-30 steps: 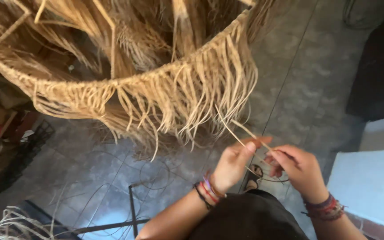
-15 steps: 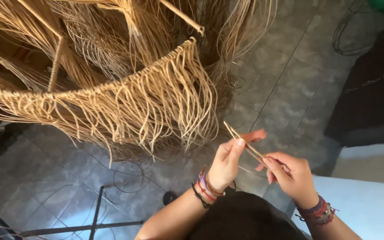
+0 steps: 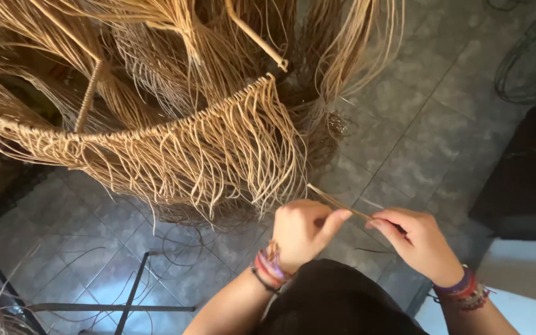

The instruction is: Weaving natural fiber strands onto a circular frame to create a decorative furniture piece

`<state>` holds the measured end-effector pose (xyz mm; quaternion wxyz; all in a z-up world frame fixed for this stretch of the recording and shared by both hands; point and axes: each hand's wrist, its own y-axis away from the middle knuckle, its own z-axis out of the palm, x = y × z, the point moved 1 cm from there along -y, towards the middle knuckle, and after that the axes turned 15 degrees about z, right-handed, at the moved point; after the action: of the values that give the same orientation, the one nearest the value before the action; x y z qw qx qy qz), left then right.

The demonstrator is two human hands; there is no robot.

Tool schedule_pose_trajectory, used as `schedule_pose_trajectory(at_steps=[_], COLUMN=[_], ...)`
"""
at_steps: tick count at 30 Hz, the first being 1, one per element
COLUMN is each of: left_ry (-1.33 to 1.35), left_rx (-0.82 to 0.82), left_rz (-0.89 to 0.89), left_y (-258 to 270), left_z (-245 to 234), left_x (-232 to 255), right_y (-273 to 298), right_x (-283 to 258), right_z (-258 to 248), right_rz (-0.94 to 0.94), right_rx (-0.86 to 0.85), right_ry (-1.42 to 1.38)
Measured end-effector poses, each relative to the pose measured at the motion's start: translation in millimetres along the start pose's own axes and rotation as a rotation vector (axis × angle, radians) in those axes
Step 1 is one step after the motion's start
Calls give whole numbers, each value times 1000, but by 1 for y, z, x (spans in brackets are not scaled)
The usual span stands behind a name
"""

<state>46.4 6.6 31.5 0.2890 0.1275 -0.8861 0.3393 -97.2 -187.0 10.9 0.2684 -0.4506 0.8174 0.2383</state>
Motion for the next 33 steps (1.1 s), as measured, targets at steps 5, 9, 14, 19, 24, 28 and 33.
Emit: schedule_pose_trajectory(at_steps=[5,9,14,19,24,28,33], left_ry=[-246,-277,-452,-619,2,-726,-469], left_rx=[-140,-367,-611,-440,-317,-285,-502], left_rz=[424,327,-203,-214,-228,-2,-637], left_y=[-22,-21,-41,-17,-73,-49,-5], left_z=[-3,-1,-90,-95,-19,0,-54], left_x=[1,-23,-56,-83,-31,-62,-69], right_y=[-25,-47,-84,-128,-158,-204,-267], right_x=[-40,-55,2,-11,-73,-68,-24], right_z=[-12,-24,-55,-65,-24,-53,-80], right_rz=[-209,-262,32,177,-455,-521,-382], right_rx=[-119,-109,-57,-194,-412,-481,-493], right_ry=[78,138,227,354,350,417,544])
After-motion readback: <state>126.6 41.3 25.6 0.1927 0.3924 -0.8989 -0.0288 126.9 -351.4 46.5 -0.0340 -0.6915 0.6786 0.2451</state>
